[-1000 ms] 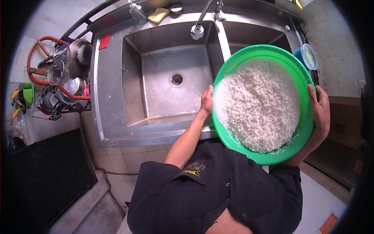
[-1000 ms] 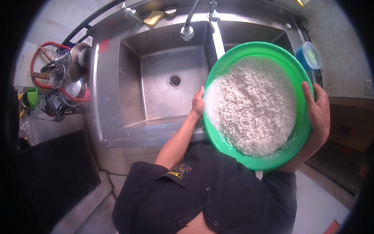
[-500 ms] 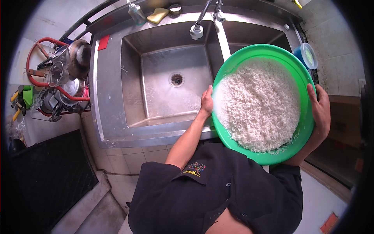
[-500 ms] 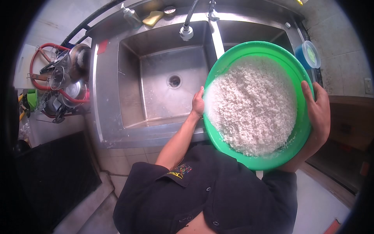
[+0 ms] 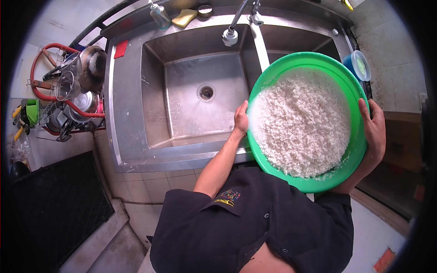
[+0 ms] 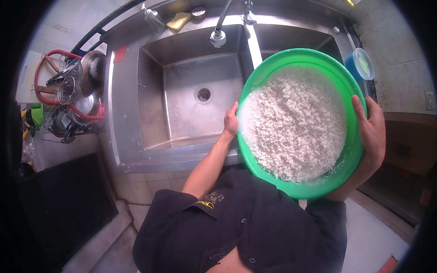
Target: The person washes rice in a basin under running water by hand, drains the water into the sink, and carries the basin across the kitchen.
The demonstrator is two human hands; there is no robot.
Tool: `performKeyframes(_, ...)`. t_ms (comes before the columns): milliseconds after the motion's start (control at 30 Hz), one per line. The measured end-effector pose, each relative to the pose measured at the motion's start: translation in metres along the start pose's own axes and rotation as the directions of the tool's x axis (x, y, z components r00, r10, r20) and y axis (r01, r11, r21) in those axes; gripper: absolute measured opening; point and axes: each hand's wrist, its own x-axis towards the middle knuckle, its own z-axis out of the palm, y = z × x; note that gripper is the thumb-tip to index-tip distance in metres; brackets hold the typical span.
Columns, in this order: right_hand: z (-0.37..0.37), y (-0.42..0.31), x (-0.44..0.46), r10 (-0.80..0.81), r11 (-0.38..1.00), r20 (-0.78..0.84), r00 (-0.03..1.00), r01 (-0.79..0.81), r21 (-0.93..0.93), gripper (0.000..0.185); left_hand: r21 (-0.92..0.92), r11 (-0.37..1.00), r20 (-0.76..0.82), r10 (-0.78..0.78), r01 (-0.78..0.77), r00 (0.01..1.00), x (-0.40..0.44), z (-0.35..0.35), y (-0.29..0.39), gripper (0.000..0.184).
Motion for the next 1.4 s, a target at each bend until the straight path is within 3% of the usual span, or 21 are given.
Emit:
performKeyframes(133,0.006,0.007,0.000,-0.097,0.995,-0.112,0.989,0.093,-0.032,0.054,-0.002,1.000,0.007,0.014,-0.014,1.000,0.000,0.000,0.000,0.042)
performKeyframes(267,0.000,0.001,0.002,-0.105,0.993,0.001,0.994,0.105,-0.043,0.047,0.003,1.000,0.021,0.013,-0.013,1.000,0.002,-0.003,-0.003,0.043)
performKeyframes(500,0.000,-0.002,0.001,-0.117,0.991,0.003,0.993,0.117,-0.066,0.044,0.045,0.999,0.039,0.026,-0.027,0.999,0.009,-0.014,-0.013,0.043)
performKeyframes(567,-0.001,-0.005,0.000,-0.054,0.997,0.027,0.998,0.055,-0.048,0.053,0.059,0.998,0.042,0.024,-0.026,0.999,0.012,-0.017,-0.016,0.044)
performKeyframes(667,-0.005,-0.016,-0.002,0.084,0.996,0.088,0.993,-0.084,-0.006,0.081,0.049,0.999,0.041,0.016,-0.018,0.999,0.012,-0.019,-0.019,0.044)
performKeyframes(933,-0.002,-0.025,-0.008,0.057,0.998,0.048,0.997,-0.059,0.023,0.081,0.006,1.000,0.059,0.026,-0.026,0.998,0.006,-0.011,-0.012,0.045)
performKeyframes(1033,-0.007,-0.033,-0.008,0.071,0.994,0.155,0.985,-0.083,0.073,0.082,-0.013,1.000,0.085,0.009,-0.008,0.996,0.004,-0.009,-0.011,0.047)
performKeyframes(1133,-0.002,-0.026,-0.010,0.061,0.998,0.029,0.998,-0.061,0.026,0.083,-0.009,0.999,0.056,-0.030,0.031,0.998,0.002,-0.006,-0.008,0.047)
performKeyframes(1400,-0.003,-0.027,-0.008,0.059,0.998,0.039,0.998,-0.059,0.006,0.084,0.073,0.997,0.063,-0.024,0.020,0.998,0.005,-0.007,-0.009,0.052)
